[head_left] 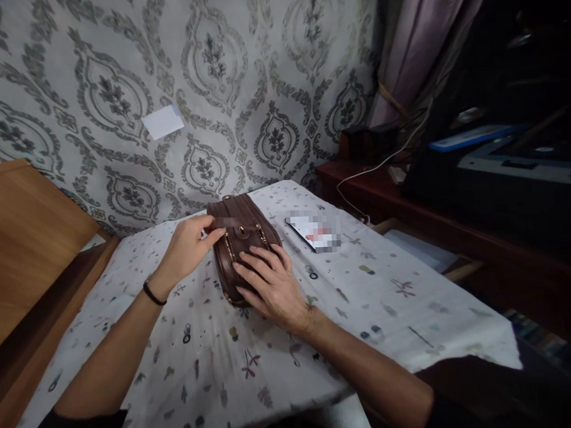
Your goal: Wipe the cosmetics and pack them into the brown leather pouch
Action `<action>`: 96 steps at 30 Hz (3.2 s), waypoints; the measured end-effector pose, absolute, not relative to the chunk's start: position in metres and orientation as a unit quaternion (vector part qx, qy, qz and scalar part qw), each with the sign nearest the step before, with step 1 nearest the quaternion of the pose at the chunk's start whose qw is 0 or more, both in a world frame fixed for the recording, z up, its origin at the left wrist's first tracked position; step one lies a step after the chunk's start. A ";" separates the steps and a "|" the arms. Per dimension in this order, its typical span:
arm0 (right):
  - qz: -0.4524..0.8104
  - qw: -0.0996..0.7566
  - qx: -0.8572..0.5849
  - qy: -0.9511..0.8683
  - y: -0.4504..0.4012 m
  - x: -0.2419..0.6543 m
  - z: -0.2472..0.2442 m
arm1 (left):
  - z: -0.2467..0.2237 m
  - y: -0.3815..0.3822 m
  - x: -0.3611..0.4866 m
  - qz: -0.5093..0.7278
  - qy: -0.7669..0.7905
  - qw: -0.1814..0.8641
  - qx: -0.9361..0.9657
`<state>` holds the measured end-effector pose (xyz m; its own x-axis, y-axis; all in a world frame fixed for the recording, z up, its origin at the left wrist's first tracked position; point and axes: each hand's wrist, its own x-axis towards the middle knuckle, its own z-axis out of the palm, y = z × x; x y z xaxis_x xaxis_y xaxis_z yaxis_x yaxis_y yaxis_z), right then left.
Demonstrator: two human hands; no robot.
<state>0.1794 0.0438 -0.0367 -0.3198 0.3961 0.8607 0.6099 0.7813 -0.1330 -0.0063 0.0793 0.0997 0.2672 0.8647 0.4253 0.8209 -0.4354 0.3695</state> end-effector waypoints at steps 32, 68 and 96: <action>0.186 0.630 -0.420 -0.626 0.072 0.191 -0.050 | 0.104 0.080 0.049 0.295 0.478 0.050 0.826; 0.350 0.582 -0.401 -0.614 0.061 0.200 -0.050 | 0.065 0.065 0.033 0.413 0.437 0.067 0.796; 0.358 0.551 -0.401 -0.638 0.056 0.206 -0.058 | 0.043 0.052 0.047 0.446 0.396 0.001 0.802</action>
